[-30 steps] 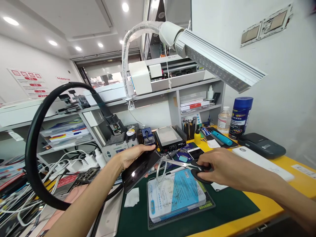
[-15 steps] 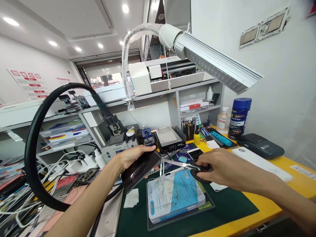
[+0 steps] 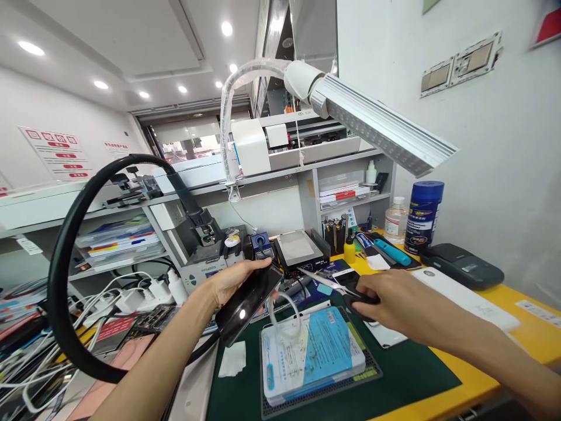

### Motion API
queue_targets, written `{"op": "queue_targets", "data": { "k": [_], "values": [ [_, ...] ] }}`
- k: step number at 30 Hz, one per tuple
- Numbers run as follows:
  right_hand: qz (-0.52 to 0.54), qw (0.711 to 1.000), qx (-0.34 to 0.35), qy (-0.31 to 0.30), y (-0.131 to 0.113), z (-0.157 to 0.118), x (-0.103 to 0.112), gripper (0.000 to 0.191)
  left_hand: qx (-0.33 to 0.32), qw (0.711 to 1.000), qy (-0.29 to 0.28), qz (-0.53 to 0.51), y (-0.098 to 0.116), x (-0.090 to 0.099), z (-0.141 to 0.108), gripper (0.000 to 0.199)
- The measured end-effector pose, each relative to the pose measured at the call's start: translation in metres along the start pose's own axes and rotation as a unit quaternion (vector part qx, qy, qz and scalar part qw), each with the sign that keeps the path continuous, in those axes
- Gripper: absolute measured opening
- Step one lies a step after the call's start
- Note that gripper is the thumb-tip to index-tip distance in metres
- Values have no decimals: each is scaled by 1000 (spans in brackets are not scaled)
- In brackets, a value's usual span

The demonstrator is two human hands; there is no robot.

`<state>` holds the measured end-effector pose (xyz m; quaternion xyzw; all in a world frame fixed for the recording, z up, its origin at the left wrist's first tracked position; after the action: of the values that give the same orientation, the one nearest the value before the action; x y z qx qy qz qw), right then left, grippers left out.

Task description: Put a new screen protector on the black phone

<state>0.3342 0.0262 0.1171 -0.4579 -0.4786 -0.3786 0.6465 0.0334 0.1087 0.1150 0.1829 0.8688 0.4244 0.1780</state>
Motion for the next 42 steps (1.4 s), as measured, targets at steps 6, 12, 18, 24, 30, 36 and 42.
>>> {"op": "queue_targets", "data": {
  "k": [6, 12, 18, 24, 30, 36, 42],
  "values": [
    [3, 995, -104, -6, 26, -11, -41, 16, -100, 986, 90, -96, -21, 15, -16, 40],
    [23, 991, -126, -26, 23, -20, -83, 20, -152, 958, 160, -182, -63, 9, -28, 33],
    [43, 990, -130, -40, 16, -12, -82, 17, -164, 940, 174, -244, -96, -11, -25, 39],
    [46, 990, -119, -59, 23, -18, -84, 19, -252, 917, 191, -244, -108, -16, -25, 41],
    [45, 993, -108, -32, 4, -32, -70, 26, -291, 918, 182, -199, -112, -23, -33, 50],
    [438, 895, -51, 66, -103, -25, -66, 45, -349, 899, 239, -116, -120, -32, -40, 55],
    [608, 794, -6, 28, -167, 9, -84, 35, -399, 863, 306, -50, -129, -37, -46, 55]
  ]
}}
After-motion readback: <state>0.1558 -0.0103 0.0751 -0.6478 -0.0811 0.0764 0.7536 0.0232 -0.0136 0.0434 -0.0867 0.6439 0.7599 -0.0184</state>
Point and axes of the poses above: each hand's wrist, its own z-axis towards the middle knuckle, its own x-axis out of the back of the hand, y = z × x, the point moved 3 cm from there along z, towards the middle knuckle, and after that the axes turned 3 degrees about -y, right-handed, at the moved point
